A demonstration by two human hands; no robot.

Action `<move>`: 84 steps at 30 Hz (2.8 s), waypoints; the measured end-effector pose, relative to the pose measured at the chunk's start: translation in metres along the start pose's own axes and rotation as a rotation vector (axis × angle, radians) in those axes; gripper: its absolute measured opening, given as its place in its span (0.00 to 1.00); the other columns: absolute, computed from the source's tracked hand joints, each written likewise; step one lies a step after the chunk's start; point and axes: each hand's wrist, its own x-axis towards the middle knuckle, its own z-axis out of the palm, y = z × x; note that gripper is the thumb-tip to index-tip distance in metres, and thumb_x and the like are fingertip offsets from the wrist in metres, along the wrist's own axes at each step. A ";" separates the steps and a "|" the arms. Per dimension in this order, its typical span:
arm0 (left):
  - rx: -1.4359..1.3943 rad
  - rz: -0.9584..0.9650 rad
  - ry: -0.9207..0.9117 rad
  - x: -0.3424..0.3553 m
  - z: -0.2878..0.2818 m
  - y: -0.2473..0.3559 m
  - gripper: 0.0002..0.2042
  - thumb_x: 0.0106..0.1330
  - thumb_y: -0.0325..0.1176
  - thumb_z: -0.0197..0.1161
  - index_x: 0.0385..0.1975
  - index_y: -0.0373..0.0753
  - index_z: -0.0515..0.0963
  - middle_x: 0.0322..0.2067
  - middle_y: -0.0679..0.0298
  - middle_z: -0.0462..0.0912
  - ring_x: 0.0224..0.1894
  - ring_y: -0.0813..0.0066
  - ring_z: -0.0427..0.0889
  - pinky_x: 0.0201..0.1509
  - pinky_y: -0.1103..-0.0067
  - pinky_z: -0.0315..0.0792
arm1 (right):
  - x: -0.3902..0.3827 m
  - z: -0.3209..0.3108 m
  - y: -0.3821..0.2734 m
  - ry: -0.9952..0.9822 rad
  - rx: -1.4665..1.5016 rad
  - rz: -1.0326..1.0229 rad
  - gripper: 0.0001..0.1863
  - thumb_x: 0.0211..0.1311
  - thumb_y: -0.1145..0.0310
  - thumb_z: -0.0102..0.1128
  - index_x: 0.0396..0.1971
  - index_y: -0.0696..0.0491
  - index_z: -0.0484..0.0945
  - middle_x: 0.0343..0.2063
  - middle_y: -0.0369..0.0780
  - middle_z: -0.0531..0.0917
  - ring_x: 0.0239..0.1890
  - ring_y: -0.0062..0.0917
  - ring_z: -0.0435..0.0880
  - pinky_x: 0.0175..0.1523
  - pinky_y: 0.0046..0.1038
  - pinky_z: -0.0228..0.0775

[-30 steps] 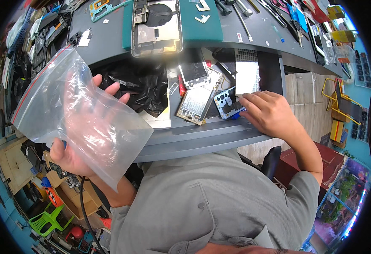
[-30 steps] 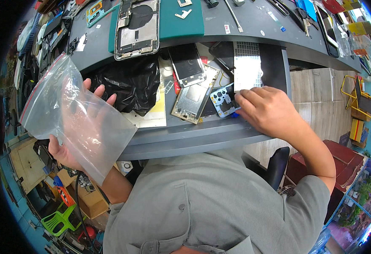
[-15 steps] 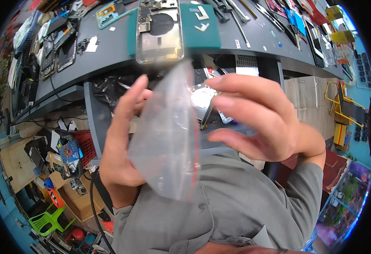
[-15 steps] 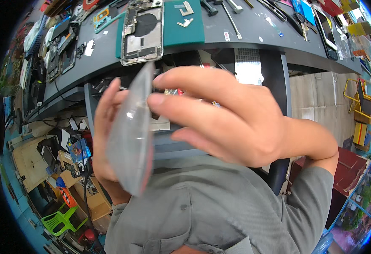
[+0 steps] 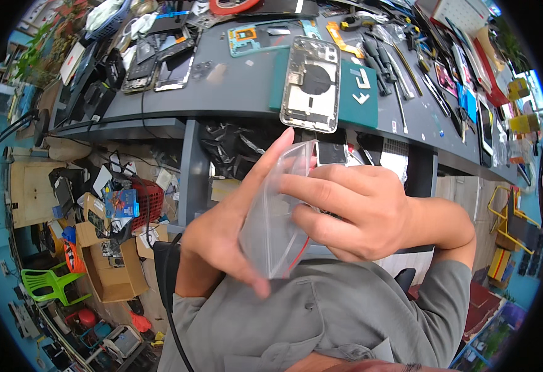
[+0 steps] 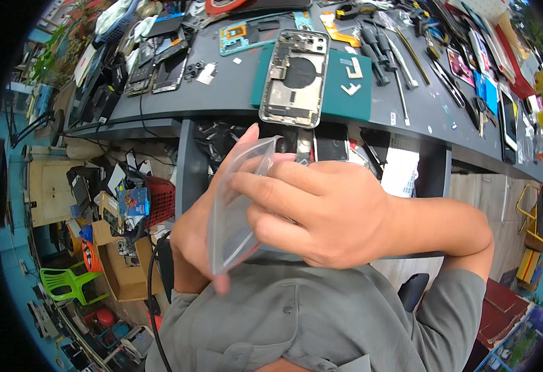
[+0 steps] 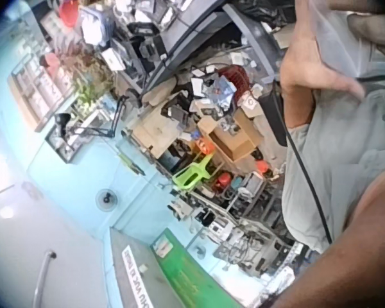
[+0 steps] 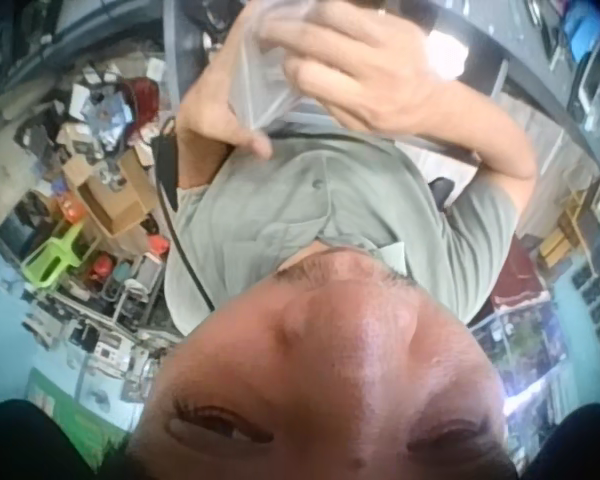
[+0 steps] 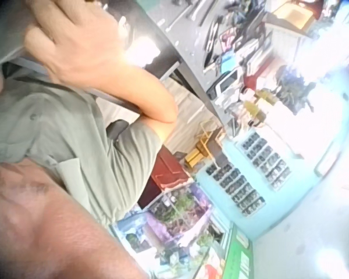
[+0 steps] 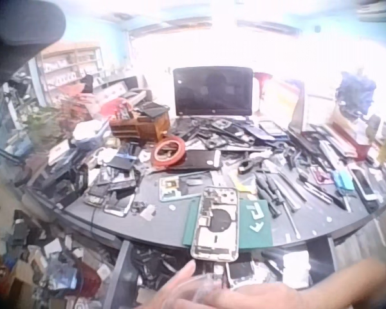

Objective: The person works on a disassembled smartphone, manipulating internal components and cables with their hands. They retrieve a small part from a plastic bag and use a screwdriver to tighten screws on the device's internal frame.

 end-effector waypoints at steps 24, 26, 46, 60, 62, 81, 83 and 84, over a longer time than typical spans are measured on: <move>-0.154 0.058 0.339 0.004 -0.021 -0.008 0.64 0.46 0.33 0.90 0.86 0.24 0.56 0.63 0.53 0.83 0.61 0.61 0.87 0.68 0.66 0.80 | 0.086 -0.063 0.096 -0.214 0.441 0.309 0.11 0.69 0.67 0.77 0.40 0.59 0.85 0.50 0.48 0.91 0.54 0.37 0.90 0.61 0.38 0.79; -0.177 0.144 0.324 0.006 -0.025 -0.019 0.67 0.46 0.32 0.90 0.87 0.22 0.52 0.61 0.53 0.84 0.60 0.63 0.88 0.64 0.69 0.82 | 0.074 -0.074 0.120 -0.162 0.306 0.483 0.08 0.76 0.70 0.72 0.44 0.60 0.86 0.50 0.44 0.91 0.54 0.29 0.88 0.62 0.32 0.77; 0.622 0.168 0.478 0.006 -0.020 -0.012 0.57 0.49 0.24 0.77 0.87 0.38 0.60 0.66 0.52 0.79 0.60 0.60 0.85 0.71 0.68 0.77 | 0.192 0.062 0.183 -0.533 0.025 0.430 0.16 0.66 0.59 0.73 0.43 0.56 0.93 0.35 0.44 0.93 0.36 0.34 0.91 0.49 0.36 0.83; 1.374 0.195 0.576 -0.026 -0.010 0.041 0.52 0.56 0.34 0.84 0.84 0.31 0.65 0.66 0.47 0.78 0.58 0.53 0.81 0.68 0.61 0.74 | 0.203 0.046 0.177 -0.427 -0.053 0.375 0.17 0.74 0.60 0.73 0.32 0.61 0.84 0.30 0.46 0.88 0.33 0.34 0.88 0.45 0.39 0.80; 1.556 -0.059 0.425 -0.025 -0.005 0.042 0.50 0.57 0.36 0.84 0.82 0.30 0.68 0.69 0.45 0.76 0.60 0.48 0.78 0.73 0.57 0.70 | 0.204 0.043 0.186 -0.440 -0.128 0.250 0.10 0.79 0.67 0.70 0.39 0.59 0.86 0.31 0.38 0.86 0.33 0.22 0.84 0.42 0.28 0.76; 1.326 -0.034 0.238 0.004 -0.001 -0.036 0.21 0.78 0.35 0.68 0.64 0.30 0.78 0.62 0.45 0.79 0.68 0.41 0.79 0.84 0.51 0.66 | 0.191 0.101 0.168 -0.639 -0.175 0.194 0.20 0.54 0.77 0.72 0.49 0.59 0.87 0.42 0.51 0.92 0.48 0.52 0.93 0.53 0.50 0.86; 1.292 -0.010 0.243 0.006 -0.001 -0.032 0.20 0.77 0.34 0.68 0.63 0.31 0.78 0.62 0.46 0.79 0.67 0.43 0.79 0.82 0.51 0.68 | 0.190 0.104 0.170 -0.612 -0.181 0.164 0.20 0.53 0.79 0.71 0.48 0.60 0.87 0.39 0.52 0.93 0.46 0.53 0.94 0.52 0.51 0.86; 1.300 0.007 0.249 0.007 -0.002 -0.031 0.20 0.76 0.33 0.69 0.63 0.32 0.79 0.62 0.47 0.80 0.66 0.44 0.80 0.80 0.52 0.69 | 0.189 0.104 0.169 -0.610 -0.187 0.161 0.19 0.53 0.79 0.71 0.48 0.60 0.86 0.39 0.52 0.93 0.46 0.53 0.93 0.52 0.52 0.86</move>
